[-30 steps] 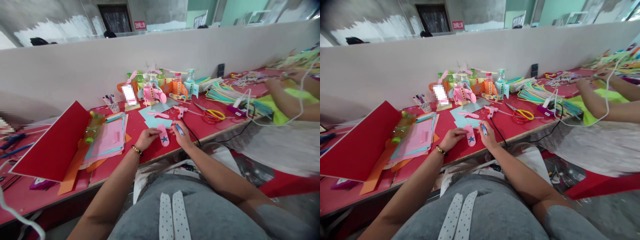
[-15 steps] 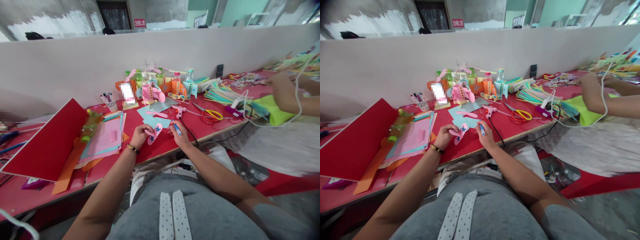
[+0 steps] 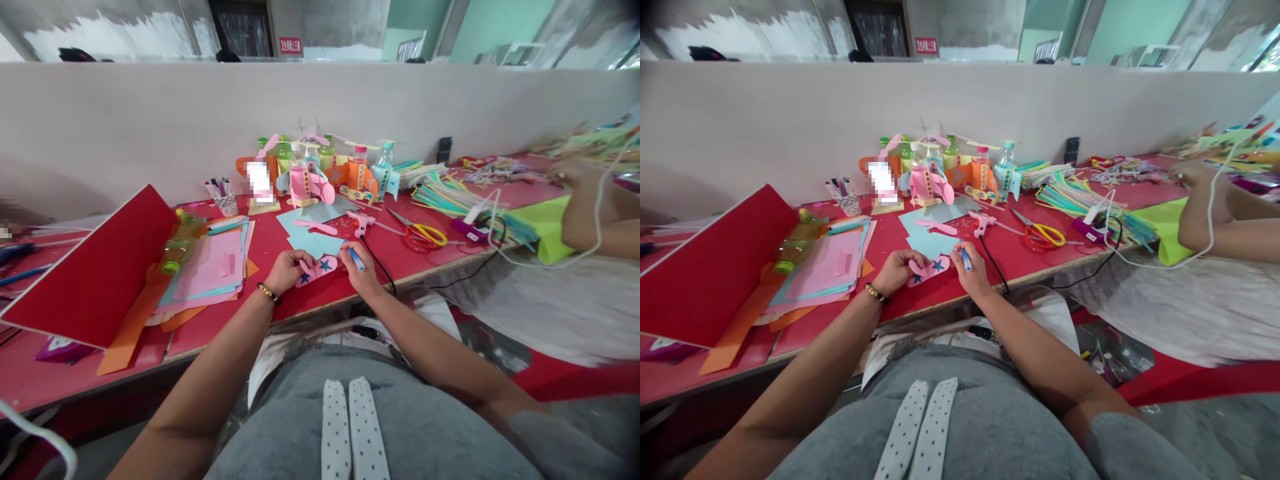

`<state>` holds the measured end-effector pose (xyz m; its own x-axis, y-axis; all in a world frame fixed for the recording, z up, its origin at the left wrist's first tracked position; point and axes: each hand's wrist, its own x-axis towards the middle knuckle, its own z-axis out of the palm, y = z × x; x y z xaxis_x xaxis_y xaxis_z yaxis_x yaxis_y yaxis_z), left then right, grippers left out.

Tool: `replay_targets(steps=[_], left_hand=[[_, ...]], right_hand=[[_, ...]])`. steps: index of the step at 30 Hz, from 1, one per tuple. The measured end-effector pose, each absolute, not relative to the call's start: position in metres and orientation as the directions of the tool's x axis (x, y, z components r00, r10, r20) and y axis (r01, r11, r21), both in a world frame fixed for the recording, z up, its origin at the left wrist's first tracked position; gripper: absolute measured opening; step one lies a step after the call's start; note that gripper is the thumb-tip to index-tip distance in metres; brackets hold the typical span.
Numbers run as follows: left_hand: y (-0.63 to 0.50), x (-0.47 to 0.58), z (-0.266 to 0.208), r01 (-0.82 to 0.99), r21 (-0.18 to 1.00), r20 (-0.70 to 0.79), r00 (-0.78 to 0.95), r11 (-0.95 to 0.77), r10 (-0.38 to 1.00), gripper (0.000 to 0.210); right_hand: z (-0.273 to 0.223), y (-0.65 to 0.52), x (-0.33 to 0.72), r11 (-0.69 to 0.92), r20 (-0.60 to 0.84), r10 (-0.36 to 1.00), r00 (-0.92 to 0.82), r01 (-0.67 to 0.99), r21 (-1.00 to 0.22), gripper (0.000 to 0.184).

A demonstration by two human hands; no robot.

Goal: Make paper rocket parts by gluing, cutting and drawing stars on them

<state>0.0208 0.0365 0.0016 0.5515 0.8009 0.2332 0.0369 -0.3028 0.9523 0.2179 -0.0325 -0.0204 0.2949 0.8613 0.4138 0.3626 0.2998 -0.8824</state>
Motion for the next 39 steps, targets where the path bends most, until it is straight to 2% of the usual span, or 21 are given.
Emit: replay_targets(steps=[9,14,23,30,39], left_hand=[[0.038,0.022,-0.002,0.081,0.928,0.255,0.575,-0.364,0.778,0.001],[0.037,0.022,-0.002,0.094,0.910,0.274,0.596,-0.405,0.755,0.007],[0.038,0.021,-0.003,0.132,0.867,0.315,0.603,-0.481,0.733,0.019],[0.044,0.020,-0.007,0.194,0.814,0.389,0.517,-0.547,0.762,0.017],[0.052,0.021,-0.011,0.229,0.777,0.484,0.377,-0.586,0.790,0.017]], right_hand=[[-0.020,-0.032,0.216,0.304,0.413,0.871,0.266,0.369,-0.878,0.019],[-0.021,-0.033,0.215,0.311,0.417,0.875,0.246,0.373,-0.874,0.018],[-0.026,-0.030,0.216,0.320,0.434,0.871,0.228,0.407,-0.856,0.024],[-0.032,-0.027,0.217,0.357,0.448,0.875,0.182,0.382,-0.852,0.027],[-0.026,-0.033,0.216,0.357,0.383,0.924,0.014,0.332,-0.873,0.030]])
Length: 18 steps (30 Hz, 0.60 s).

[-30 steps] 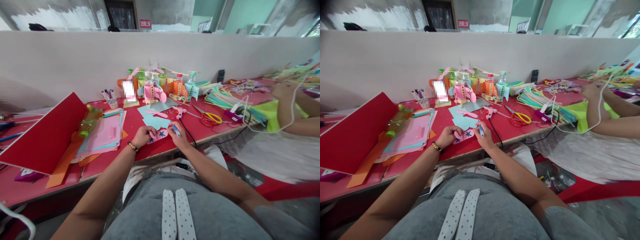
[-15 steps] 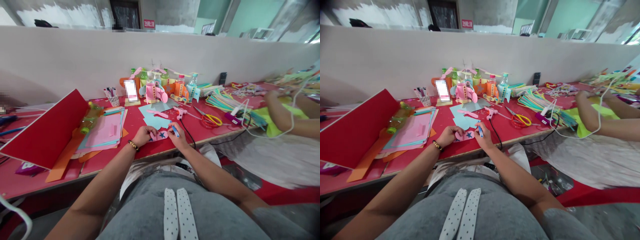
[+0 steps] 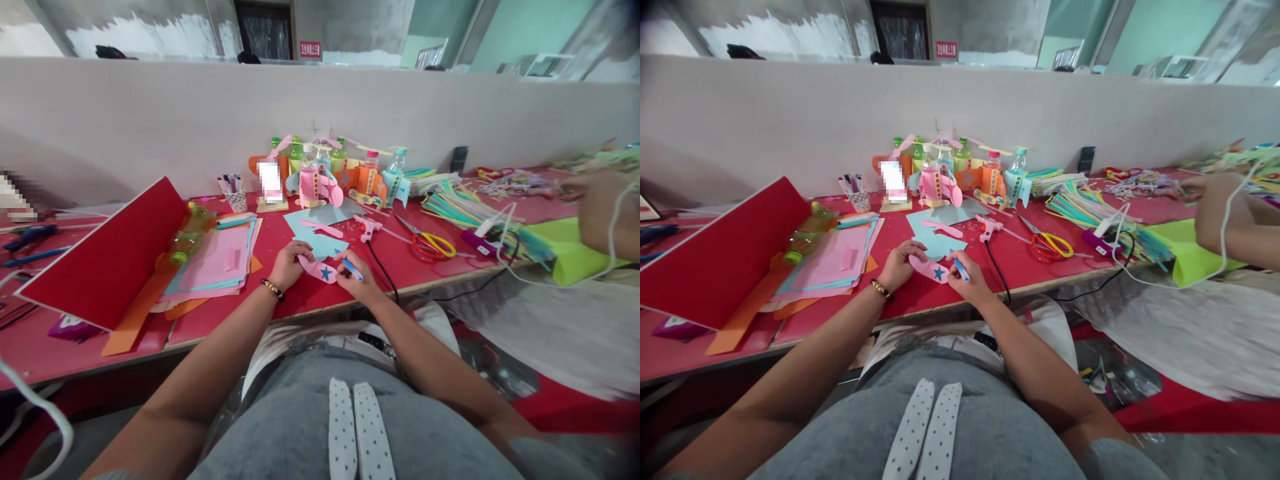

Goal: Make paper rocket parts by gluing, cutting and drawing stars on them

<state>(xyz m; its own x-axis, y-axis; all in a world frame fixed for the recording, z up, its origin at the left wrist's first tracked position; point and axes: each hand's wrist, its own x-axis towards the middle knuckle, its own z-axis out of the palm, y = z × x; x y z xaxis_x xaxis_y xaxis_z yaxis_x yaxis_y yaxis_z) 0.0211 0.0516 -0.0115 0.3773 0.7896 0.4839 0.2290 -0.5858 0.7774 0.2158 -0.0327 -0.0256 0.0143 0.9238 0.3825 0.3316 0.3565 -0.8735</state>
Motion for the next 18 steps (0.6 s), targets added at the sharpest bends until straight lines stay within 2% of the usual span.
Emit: replay_targets(steps=[8,18], left_hand=[[0.0521,0.0215,-0.0119,0.236,0.781,0.487,0.351,-0.579,0.800,0.017],[0.0516,0.0225,-0.0092,0.226,0.819,0.465,0.275,-0.527,0.841,0.016]], right_hand=[[-0.0245,-0.0326,0.2173,0.336,0.363,0.931,0.024,0.329,-0.883,0.029],[-0.0247,-0.0314,0.2169,0.337,0.383,0.916,0.119,0.291,-0.896,0.025]])
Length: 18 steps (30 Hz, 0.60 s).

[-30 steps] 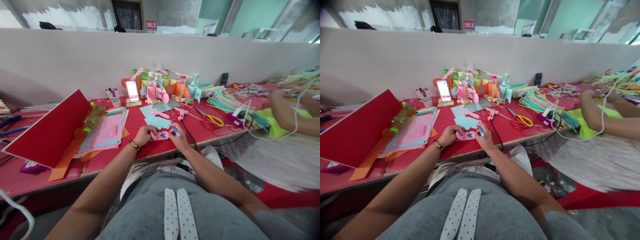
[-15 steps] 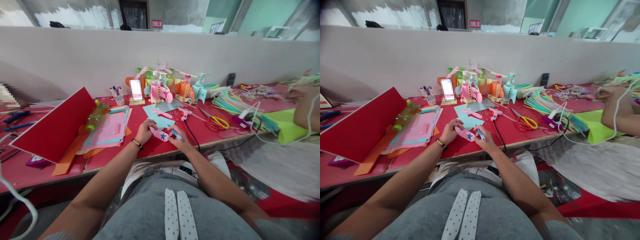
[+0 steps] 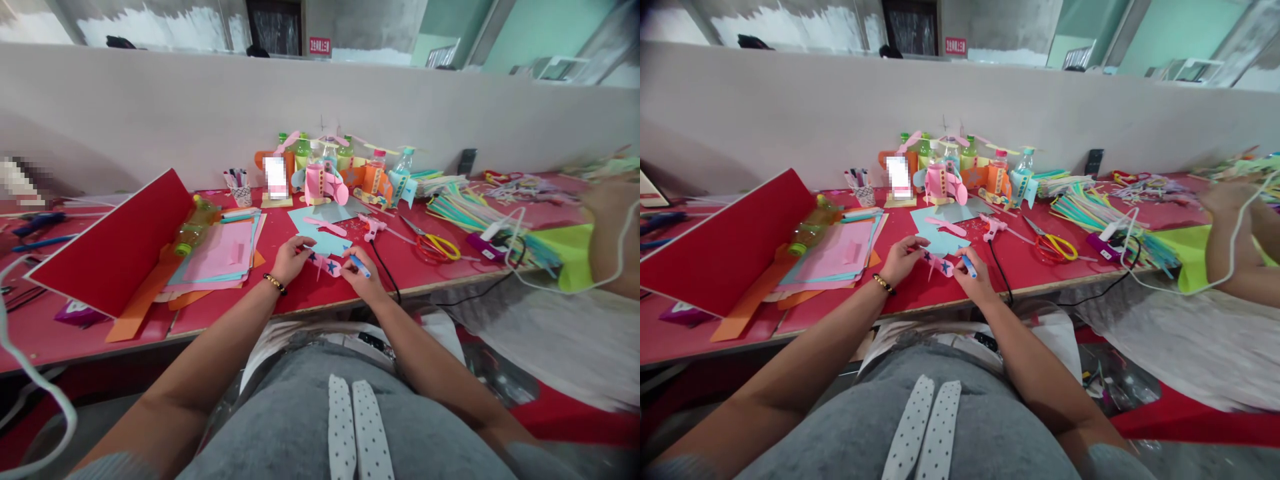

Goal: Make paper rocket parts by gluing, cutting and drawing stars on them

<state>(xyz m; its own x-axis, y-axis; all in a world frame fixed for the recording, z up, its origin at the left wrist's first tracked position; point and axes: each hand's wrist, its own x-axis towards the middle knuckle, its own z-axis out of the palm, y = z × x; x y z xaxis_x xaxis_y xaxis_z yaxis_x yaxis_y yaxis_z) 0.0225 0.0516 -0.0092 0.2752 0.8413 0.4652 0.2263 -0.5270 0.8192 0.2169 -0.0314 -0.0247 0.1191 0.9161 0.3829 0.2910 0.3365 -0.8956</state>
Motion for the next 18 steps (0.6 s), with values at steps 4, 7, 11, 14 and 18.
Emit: replay_targets(steps=[4,7,11,14,18], left_hand=[[0.046,0.022,-0.003,0.188,0.834,0.473,0.237,-0.518,0.848,0.024],[0.039,0.021,0.001,0.205,0.817,0.488,0.249,-0.538,0.836,0.030],[0.033,0.022,0.002,0.352,0.646,0.525,0.441,-0.678,0.728,0.039],[0.034,0.025,-0.002,0.463,0.531,0.496,0.510,-0.710,0.703,0.036],[0.040,0.026,-0.007,0.510,0.520,0.473,0.496,-0.685,0.728,0.019]], right_hand=[[-0.024,-0.030,0.218,0.333,0.389,0.903,0.182,0.275,-0.902,0.026],[-0.025,-0.029,0.218,0.332,0.392,0.896,0.208,0.273,-0.903,0.026],[-0.024,-0.029,0.217,0.331,0.395,0.892,0.219,0.279,-0.901,0.026],[-0.023,-0.030,0.216,0.330,0.394,0.896,0.205,0.287,-0.899,0.026],[-0.022,-0.031,0.216,0.310,0.374,0.905,0.204,0.285,-0.907,0.025]])
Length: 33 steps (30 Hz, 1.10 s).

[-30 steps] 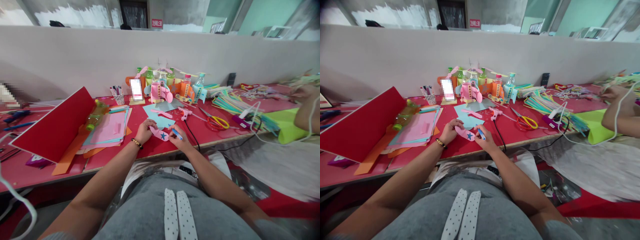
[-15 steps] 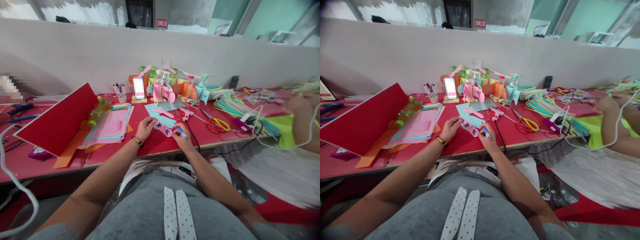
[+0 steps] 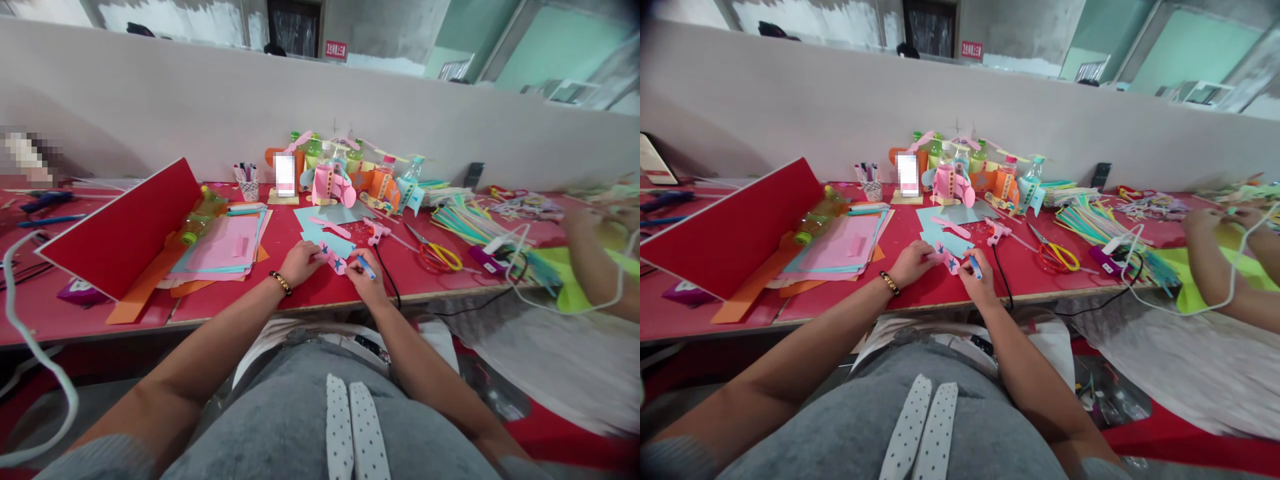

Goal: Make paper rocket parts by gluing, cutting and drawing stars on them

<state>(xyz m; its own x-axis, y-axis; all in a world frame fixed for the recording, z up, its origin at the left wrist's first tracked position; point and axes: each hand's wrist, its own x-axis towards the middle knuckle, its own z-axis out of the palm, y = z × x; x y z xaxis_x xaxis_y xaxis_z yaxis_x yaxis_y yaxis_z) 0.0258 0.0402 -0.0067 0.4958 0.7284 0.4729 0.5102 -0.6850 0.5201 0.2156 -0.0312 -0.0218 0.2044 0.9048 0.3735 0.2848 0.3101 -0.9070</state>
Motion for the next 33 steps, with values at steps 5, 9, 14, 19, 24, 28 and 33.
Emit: replay_targets(steps=[5,9,14,19,24,28,33], left_hand=[[0.043,0.019,-0.002,0.539,0.575,0.499,0.365,-0.615,0.786,0.022],[0.042,0.016,0.001,0.523,0.614,0.523,0.291,-0.591,0.801,0.009],[0.046,0.010,0.004,0.477,0.650,0.561,0.224,-0.592,0.797,0.015],[0.068,-0.003,0.029,0.475,0.608,0.644,0.172,-0.636,0.745,0.018],[0.108,-0.010,0.050,0.613,0.576,0.633,0.084,-0.541,0.769,0.019],[0.143,-0.010,0.046,0.679,0.552,0.621,0.053,-0.485,0.782,0.019],[0.172,-0.007,0.031,0.743,0.499,0.574,0.102,-0.446,0.812,0.025]], right_hand=[[-0.025,-0.032,0.217,0.279,0.333,0.915,0.229,0.239,-0.930,0.024],[-0.025,-0.033,0.218,0.276,0.326,0.916,0.233,0.222,-0.935,0.025],[-0.024,-0.033,0.218,0.273,0.324,0.914,0.243,0.221,-0.936,0.024],[-0.027,-0.033,0.219,0.285,0.337,0.914,0.227,0.233,-0.930,0.023],[-0.029,-0.034,0.221,0.300,0.358,0.908,0.218,0.258,-0.918,0.022],[-0.030,-0.034,0.221,0.311,0.375,0.901,0.216,0.280,-0.908,0.020],[-0.030,-0.035,0.220,0.324,0.390,0.896,0.210,0.292,-0.900,0.020]])
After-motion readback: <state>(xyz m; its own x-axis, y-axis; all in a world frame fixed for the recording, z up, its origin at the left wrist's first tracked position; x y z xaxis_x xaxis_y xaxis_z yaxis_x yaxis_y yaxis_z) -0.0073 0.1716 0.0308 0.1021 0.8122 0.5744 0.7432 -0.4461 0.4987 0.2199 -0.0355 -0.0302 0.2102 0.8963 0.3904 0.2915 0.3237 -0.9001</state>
